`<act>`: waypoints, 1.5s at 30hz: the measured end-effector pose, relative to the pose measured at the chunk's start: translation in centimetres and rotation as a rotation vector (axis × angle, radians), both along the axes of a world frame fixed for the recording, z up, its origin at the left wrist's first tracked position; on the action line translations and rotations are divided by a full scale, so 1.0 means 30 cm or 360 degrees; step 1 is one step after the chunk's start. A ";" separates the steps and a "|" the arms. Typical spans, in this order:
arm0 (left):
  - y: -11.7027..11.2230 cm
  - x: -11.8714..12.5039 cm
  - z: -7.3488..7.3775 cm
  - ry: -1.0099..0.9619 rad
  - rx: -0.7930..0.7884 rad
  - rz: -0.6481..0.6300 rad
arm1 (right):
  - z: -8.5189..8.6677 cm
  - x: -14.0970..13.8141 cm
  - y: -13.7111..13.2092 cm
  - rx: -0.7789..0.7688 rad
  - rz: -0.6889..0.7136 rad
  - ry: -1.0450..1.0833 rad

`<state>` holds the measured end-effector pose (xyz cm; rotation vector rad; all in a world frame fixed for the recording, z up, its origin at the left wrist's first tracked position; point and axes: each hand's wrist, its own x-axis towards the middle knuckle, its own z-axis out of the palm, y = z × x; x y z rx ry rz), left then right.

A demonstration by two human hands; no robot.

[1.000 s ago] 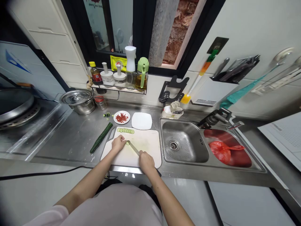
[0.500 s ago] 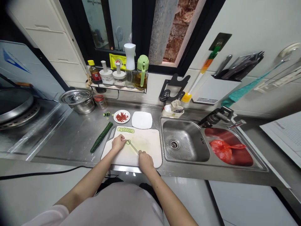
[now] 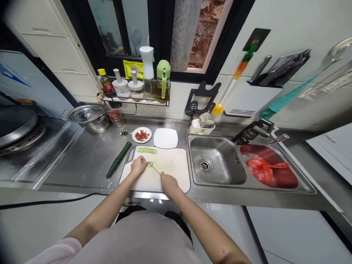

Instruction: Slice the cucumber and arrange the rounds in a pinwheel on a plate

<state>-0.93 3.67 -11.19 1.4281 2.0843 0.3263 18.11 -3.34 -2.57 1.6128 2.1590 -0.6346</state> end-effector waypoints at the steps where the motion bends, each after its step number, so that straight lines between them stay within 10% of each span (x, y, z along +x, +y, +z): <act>1: 0.000 0.000 -0.001 0.0003 0.0005 -0.0001 | -0.006 0.007 -0.002 -0.0001 0.0002 0.0004; 45: -0.035 0.012 0.026 -0.0018 0.0031 -0.0205 | -0.005 0.018 0.002 -0.0070 -0.0056 0.0059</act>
